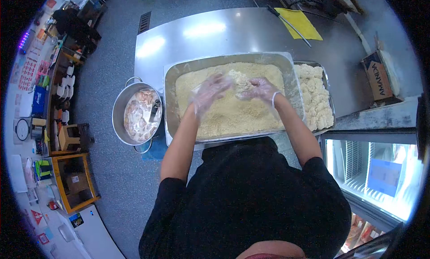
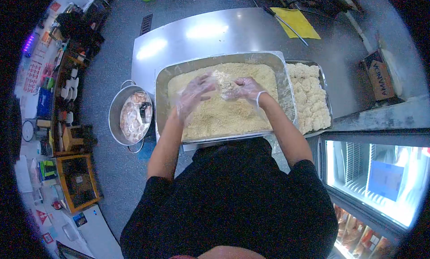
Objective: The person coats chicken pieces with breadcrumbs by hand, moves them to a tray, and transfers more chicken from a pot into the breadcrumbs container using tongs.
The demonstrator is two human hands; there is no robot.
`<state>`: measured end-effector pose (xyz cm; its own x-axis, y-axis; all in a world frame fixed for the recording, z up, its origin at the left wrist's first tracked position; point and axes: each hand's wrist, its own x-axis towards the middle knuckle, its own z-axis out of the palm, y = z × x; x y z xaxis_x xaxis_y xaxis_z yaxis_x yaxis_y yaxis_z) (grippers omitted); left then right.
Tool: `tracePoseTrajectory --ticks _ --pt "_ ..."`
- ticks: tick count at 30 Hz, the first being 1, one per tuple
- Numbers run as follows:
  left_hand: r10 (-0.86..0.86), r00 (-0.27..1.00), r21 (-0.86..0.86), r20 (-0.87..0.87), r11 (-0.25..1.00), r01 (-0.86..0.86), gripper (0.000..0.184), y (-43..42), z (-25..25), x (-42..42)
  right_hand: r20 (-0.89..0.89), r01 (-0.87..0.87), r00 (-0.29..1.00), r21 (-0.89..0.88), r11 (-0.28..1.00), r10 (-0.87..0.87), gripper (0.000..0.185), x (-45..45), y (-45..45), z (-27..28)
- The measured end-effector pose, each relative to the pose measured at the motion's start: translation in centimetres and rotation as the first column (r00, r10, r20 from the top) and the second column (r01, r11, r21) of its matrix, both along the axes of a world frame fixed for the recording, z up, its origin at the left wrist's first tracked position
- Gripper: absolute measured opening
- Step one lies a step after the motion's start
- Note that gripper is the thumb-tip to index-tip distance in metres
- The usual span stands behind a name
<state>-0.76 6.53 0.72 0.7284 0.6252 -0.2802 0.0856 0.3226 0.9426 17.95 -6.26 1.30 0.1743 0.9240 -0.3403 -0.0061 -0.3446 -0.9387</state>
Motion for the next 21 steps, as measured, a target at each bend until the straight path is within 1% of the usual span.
tracePoseTrajectory --ticks 1,2,3,4,5,6,7,8,9,10,11,12,14,15,16,17,18,19,20,21 --pt "-0.011 0.999 -0.04 0.033 0.999 0.012 0.062 -0.4 -0.2 0.6 0.054 0.019 0.998 -0.04 0.999 -0.017 0.053 -0.5 -0.1 0.4" --pt "-0.021 0.997 -0.077 0.069 0.997 0.026 0.062 -0.6 -0.3 1.0 0.059 0.017 0.998 -0.047 0.999 -0.015 0.053 -0.9 0.0 0.3" --pt "-0.022 0.997 -0.082 0.076 0.996 0.028 0.062 -0.6 0.1 1.2 0.13 -0.021 0.991 -0.048 0.999 0.027 0.058 -1.1 0.1 0.3" --pt "-0.074 0.989 0.135 -0.128 0.987 0.092 0.068 -0.6 0.7 1.6 0.203 -0.055 0.977 -0.05 0.997 0.064 0.062 -1.2 0.1 0.3" --pt "-0.082 0.94 0.332 -0.33 0.923 0.197 0.074 -0.6 1.5 2.1 0.213 -0.043 0.976 -0.052 0.998 0.053 0.062 -1.4 -0.1 0.5" --pt "-0.094 0.942 0.335 -0.322 0.919 0.206 0.074 -0.8 2.6 2.3 0.261 0.013 0.965 -0.036 0.999 -0.003 0.064 -1.8 -0.3 0.6" --pt "-0.093 0.937 0.382 -0.338 0.896 0.226 0.078 -0.8 3.8 2.2 0.304 0.065 0.951 -0.013 0.998 -0.058 0.067 -1.8 -0.3 0.6" --pt "-0.088 0.93 0.428 -0.357 0.87 0.246 0.082 -0.7 4.5 2.0 0.304 0.074 0.95 -0.006 0.997 -0.068 0.067 -1.6 -0.2 0.0" --pt "-0.092 0.928 0.43 -0.36 0.866 0.253 0.082 -0.4 3.9 2.0 0.254 0.049 0.965 0.064 0.997 -0.063 0.067 -1.5 -0.3 -0.7" --pt "-0.03 0.972 0.645 -0.233 0.743 0.178 0.082 -0.1 3.0 2.0 0.203 0.027 0.978 0.133 0.991 -0.054 0.068 -1.3 -0.4 -1.4" --pt "-0.001 0.996 0.812 -0.091 0.578 0.074 0.082 0.0 2.2 2.0 0.199 0.035 0.978 0.132 0.991 -0.061 0.068 -1.1 -0.8 -2.1" --pt "-0.009 0.995 0.811 -0.095 0.58 0.083 0.082 -0.5 3.0 1.8 0.206 0.055 0.975 0.123 0.991 -0.079 0.067 -0.9 -1.2 -2.3" --pt "0.013 0.986 0.826 -0.168 0.548 0.133 0.071 -1.9 5.7 1.5 0.216 0.083 0.971 0.113 0.99 -0.106 0.067 -0.2 -2.2 -3.6" --pt "0.005 0.986 0.827 -0.167 0.545 0.137 0.071 -1.8 4.6 1.3 0.099 0.076 0.991 0.091 0.993 -0.085 0.062 0.4 -2.5 -5.1" --pt "-0.064 0.994 0.879 -0.09 0.464 0.109 0.065 -1.4 3.1 0.9 -0.019 0.065 0.998 0.074 0.995 -0.063 0.058 0.4 -2.6 -4.9" --pt "-0.141 0.99 0.921 -0.023 0.381 0.075 0.059 -1.0 1.6 0.7 -0.021 0.073 0.997 0.078 0.994 -0.072 0.058 0.4 -2.8 -4.7" --pt "-0.151 0.988 0.922 -0.029 0.378 0.085 0.059 -1.3 1.8 0.5 -0.218 0.159 0.959 -0.111 0.981 -0.18 0.052 -0.7 -3.0 -2.2" --pt "-0.172 0.985 0.967 0.015 0.251 0.029 0.058 -1.6 2.2 0.4 -0.383 0.199 0.869 -0.309 0.93 -0.313 0.047 -1.6 -3.0 -0.5" --pt "-0.201 0.978 0.992 0.058 0.124 -0.033 0.057 -2.0 2.4 0.2 -0.389 0.208 0.863 -0.31 0.928 -0.323 0.047 -2.1 -2.7 0.0" --pt "-0.213 0.976 0.992 0.052 0.124 -0.026 0.057 -2.2 2.1 0.1 -0.524 0.183 0.764 -0.381 0.906 -0.375 0.046 -2.6 -2.4 0.4"
